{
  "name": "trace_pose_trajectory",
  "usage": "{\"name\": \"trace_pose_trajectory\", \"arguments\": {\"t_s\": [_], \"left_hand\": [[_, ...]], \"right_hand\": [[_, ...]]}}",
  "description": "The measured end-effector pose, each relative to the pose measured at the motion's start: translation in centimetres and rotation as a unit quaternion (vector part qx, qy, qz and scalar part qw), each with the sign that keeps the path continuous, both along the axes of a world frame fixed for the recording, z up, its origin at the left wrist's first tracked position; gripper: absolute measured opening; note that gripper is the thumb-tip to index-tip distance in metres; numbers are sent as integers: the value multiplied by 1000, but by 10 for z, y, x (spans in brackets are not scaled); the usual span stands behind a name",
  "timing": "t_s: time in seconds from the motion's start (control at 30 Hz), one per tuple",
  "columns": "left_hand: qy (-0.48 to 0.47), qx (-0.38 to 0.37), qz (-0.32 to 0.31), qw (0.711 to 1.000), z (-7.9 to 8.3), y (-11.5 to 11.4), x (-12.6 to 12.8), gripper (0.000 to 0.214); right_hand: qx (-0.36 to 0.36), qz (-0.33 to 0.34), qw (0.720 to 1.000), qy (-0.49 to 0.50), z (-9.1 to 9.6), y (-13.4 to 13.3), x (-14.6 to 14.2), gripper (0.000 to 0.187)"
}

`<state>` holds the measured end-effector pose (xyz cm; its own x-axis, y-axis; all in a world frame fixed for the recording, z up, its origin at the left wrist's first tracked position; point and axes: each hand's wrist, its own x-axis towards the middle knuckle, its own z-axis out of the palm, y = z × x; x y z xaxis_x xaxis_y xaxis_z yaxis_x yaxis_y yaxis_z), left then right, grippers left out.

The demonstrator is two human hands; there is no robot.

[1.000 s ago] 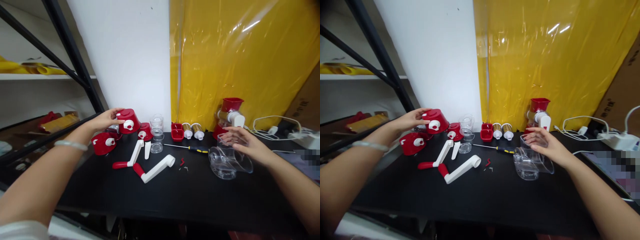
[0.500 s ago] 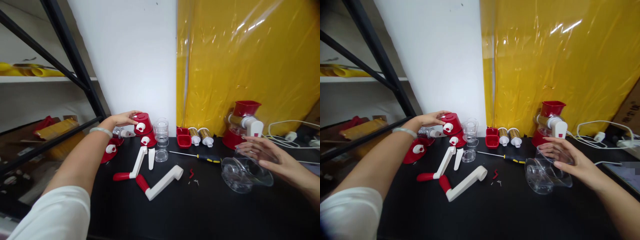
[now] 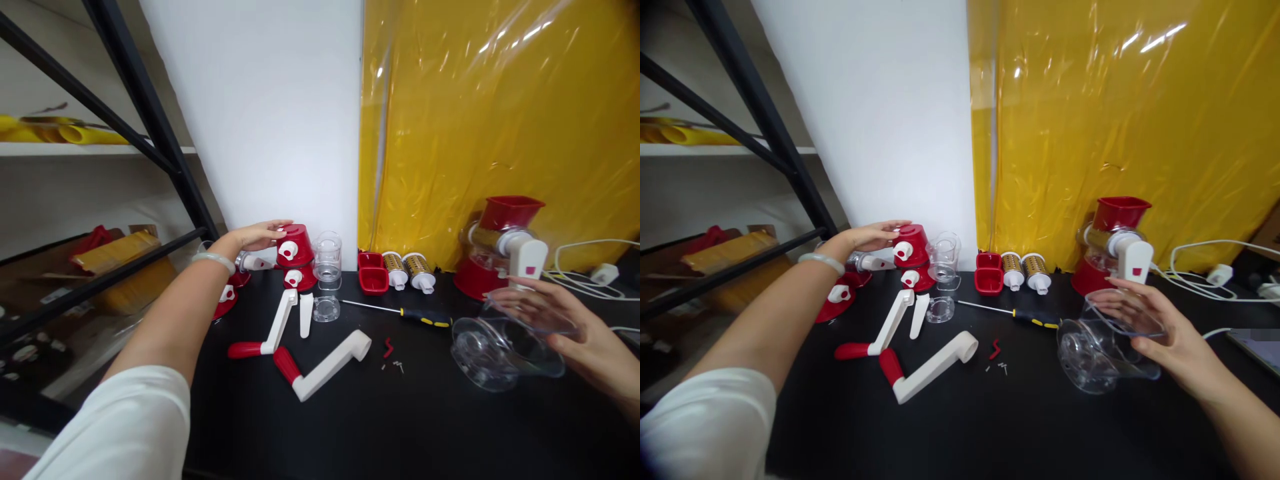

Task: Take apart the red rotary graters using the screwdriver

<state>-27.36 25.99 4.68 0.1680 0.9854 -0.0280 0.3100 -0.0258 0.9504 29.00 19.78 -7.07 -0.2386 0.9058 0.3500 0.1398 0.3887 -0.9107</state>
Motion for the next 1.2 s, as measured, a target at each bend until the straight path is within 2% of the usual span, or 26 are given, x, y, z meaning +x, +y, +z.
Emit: {"name": "trace_pose_trajectory", "arguments": {"t_s": [0.1,0.27,0.57,0.73,0.83,0.9,0.93,0.97,1.03,1.1,1.17,1.2], "left_hand": [[3,7,20,1000,-4,4,2,64],[26,-6,14,1000,-5,7,-1,52],[0,1,17,1000,-5,1,0,63],[12,12,66,998,-8,3,0,59],[72,64,121,988,-8,4,-3,58],[150,173,213,950,-5,-1,-2,61],[192,246,267,912,-3,-7,1,63],[225,331,313,861,0,-15,7,64],[247,453,356,779,5,-37,25,57],[249,535,366,719,7,-64,51,47],[269,565,332,706,3,-90,83,40],[282,561,308,715,-1,-102,99,36]], "right_hand": [[6,-8,1000,-1,1,-1,0,65],[12,-15,1000,-14,0,-3,1,64],[4,-5,1000,-13,-5,0,5,71],[11,2,999,-32,-12,4,7,72],[18,-15,999,-24,-10,2,7,68],[28,-22,999,-6,-5,2,7,65],[37,-21,999,6,0,3,7,64],[47,-18,999,19,6,5,7,63],[69,-18,997,40,20,13,4,62],[94,-33,994,54,34,25,-1,62],[117,-53,989,67,44,38,-10,61],[128,-60,988,59,47,45,-15,61]]}}
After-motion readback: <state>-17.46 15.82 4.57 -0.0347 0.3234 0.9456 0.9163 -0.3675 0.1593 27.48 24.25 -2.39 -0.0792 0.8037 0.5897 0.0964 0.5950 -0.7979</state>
